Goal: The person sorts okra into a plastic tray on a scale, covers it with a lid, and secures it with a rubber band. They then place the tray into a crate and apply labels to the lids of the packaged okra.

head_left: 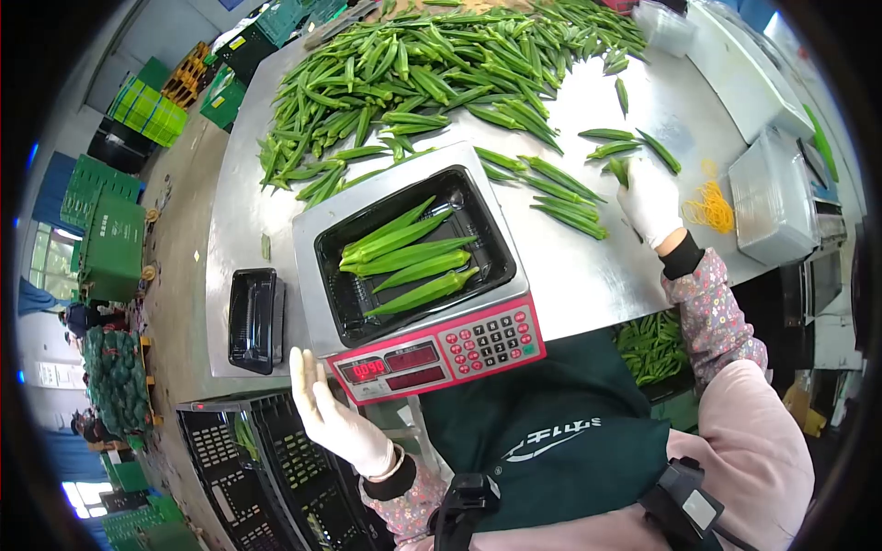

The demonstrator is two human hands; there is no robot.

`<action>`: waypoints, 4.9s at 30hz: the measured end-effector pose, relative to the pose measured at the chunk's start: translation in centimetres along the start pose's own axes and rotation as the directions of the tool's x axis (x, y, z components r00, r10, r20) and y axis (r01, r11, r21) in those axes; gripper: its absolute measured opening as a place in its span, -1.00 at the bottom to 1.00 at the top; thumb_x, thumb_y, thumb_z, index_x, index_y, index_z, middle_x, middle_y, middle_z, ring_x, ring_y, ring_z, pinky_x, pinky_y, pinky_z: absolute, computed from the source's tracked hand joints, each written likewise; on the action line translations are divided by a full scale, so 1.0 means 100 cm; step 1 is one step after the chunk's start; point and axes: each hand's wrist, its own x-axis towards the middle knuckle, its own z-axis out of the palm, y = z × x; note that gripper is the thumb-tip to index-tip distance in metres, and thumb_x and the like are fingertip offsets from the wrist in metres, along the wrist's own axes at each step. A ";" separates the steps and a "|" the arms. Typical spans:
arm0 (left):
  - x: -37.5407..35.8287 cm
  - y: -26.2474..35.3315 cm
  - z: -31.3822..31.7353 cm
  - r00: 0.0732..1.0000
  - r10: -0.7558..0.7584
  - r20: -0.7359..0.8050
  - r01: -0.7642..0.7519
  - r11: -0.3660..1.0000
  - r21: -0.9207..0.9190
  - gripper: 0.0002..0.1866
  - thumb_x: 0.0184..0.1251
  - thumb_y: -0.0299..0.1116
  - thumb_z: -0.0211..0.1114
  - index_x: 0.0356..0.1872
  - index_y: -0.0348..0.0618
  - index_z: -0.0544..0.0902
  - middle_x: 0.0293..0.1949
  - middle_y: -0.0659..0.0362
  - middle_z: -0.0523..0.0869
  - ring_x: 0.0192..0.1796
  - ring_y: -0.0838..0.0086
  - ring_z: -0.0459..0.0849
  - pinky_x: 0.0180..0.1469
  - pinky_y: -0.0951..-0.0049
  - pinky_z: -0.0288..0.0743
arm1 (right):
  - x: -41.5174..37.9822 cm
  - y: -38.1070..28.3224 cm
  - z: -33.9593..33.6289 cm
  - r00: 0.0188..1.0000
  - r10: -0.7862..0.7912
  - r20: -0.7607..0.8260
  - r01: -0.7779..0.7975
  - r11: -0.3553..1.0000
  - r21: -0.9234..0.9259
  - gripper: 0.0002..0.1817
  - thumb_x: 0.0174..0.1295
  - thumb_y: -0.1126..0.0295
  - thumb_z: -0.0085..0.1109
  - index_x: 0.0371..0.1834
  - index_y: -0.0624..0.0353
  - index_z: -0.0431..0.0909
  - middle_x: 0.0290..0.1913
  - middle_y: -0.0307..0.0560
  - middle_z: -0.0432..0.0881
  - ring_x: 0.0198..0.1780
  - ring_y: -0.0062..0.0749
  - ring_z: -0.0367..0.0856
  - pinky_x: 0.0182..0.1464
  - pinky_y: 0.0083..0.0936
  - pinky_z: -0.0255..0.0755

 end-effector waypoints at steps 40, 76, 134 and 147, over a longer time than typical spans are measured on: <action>-0.005 -0.009 -0.024 0.989 -0.147 0.021 0.148 0.984 -0.103 -0.60 0.61 -0.47 -0.11 0.30 -0.50 0.48 0.25 -0.15 0.59 0.27 0.19 0.61 0.41 0.20 0.42 | 0.117 -0.083 0.069 0.853 -0.057 0.520 -0.194 0.889 0.415 -0.32 -0.09 0.10 0.44 0.02 0.44 0.58 -0.09 0.21 0.72 -0.05 -0.06 0.71 0.05 -0.36 0.55; 0.014 -0.012 -0.061 0.976 0.026 -0.215 -0.024 1.000 0.009 -0.57 0.56 -0.50 -0.04 0.37 -0.37 0.44 0.33 -0.02 0.54 0.37 0.27 0.52 0.44 0.25 0.34 | -0.044 0.048 -0.007 0.984 -0.116 -0.135 0.121 0.992 0.023 -0.53 0.24 0.29 0.33 0.17 0.26 0.56 0.19 0.20 0.55 0.17 0.15 0.50 0.25 -0.13 0.39; 0.104 0.041 0.073 0.679 0.496 0.541 -0.617 0.785 0.055 -0.46 0.33 -0.74 0.09 0.34 -0.20 0.49 0.06 0.03 0.63 0.13 0.30 0.63 0.25 0.36 0.46 | -0.113 -0.111 -0.072 0.999 -0.020 -0.044 0.048 0.437 0.898 -0.71 0.22 0.71 0.18 0.01 0.32 0.66 0.03 0.06 0.72 0.12 -0.24 0.68 0.22 -0.42 0.49; 0.099 0.048 0.047 0.660 0.399 0.636 -0.714 0.598 0.366 -0.75 0.17 -0.51 0.41 -0.10 -0.14 0.73 -0.19 0.11 0.71 -0.05 0.20 0.66 0.02 0.32 0.52 | -0.100 -0.106 -0.065 0.998 -0.069 0.013 0.026 0.532 0.846 -0.75 0.28 0.70 0.13 -0.01 0.35 0.65 0.02 0.01 0.72 0.12 -0.29 0.67 0.25 -0.43 0.46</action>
